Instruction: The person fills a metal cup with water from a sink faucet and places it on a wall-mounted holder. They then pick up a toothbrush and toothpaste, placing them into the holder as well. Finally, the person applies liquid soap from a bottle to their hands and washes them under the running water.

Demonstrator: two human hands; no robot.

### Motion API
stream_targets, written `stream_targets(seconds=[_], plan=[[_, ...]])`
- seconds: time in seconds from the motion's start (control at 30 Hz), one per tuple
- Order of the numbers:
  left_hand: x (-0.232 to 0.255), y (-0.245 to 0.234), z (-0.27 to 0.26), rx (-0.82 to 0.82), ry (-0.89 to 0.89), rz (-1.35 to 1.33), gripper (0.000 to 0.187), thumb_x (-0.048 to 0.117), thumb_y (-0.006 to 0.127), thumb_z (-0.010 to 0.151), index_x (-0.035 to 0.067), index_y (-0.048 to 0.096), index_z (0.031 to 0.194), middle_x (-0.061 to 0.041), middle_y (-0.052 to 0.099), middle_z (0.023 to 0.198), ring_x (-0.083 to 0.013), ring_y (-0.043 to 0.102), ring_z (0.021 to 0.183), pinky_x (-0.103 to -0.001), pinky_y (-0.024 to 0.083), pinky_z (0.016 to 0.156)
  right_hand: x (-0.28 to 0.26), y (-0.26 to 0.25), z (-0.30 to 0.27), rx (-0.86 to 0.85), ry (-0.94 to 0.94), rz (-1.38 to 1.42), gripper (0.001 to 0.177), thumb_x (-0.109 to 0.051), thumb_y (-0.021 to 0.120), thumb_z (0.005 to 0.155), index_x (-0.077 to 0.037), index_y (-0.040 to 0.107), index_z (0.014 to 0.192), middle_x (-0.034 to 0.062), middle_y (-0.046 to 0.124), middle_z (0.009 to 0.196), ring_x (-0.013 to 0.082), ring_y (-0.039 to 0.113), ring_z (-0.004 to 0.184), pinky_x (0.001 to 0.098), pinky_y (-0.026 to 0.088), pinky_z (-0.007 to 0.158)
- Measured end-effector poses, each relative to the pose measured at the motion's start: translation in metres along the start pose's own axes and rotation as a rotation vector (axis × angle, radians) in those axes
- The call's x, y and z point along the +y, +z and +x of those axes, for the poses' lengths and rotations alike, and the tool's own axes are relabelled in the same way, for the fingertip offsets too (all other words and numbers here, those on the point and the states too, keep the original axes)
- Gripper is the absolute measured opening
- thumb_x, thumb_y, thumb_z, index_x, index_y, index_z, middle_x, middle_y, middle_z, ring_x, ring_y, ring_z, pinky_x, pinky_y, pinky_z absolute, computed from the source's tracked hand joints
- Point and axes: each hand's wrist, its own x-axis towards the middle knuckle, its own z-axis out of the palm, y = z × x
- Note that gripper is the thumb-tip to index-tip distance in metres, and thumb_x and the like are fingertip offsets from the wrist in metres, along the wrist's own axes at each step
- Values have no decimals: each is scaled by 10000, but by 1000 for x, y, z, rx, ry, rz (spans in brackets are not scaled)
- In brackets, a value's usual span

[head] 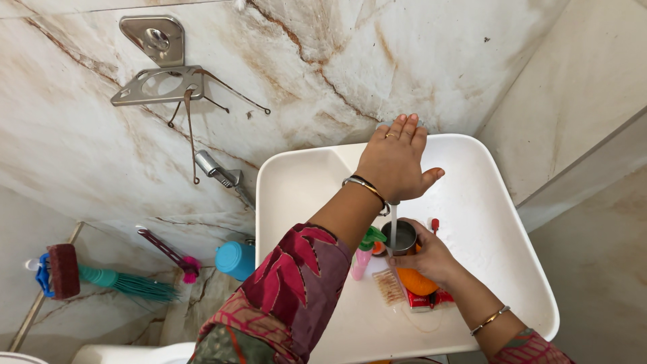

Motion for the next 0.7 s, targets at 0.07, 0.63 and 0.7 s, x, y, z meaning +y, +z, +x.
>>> stream_targets(seconds=[0.07, 0.63, 0.7], plan=[[0, 0, -1, 0, -3, -13, 873, 663, 439, 940, -7, 379, 1496, -222, 308, 1610, -337, 269, 1510, -462, 256, 1178, -2, -1, -1, -6, -12, -7, 779, 84, 817, 670, -122, 558, 1376, 46, 694, 1223, 171, 646, 1159, 335, 517, 1016], [-2, 2, -9, 35, 11, -46, 971, 719, 507, 877, -2, 361, 1511, -229, 295, 1613, -351, 246, 1514, -476, 212, 1210, 4, -12, 9, -44, -87, 27, 814, 92, 819, 661, -90, 523, 1398, 58, 694, 1221, 179, 648, 1166, 338, 504, 1034], [-4, 3, -10, 70, 23, -82, 966, 720, 512, 873, 0, 373, 1502, -227, 314, 1606, -356, 255, 1510, -484, 211, 1209, 5, -13, 11, -40, -108, 34, 801, 92, 824, 669, -82, 525, 1392, 57, 693, 1206, 169, 647, 1156, 331, 510, 1022]])
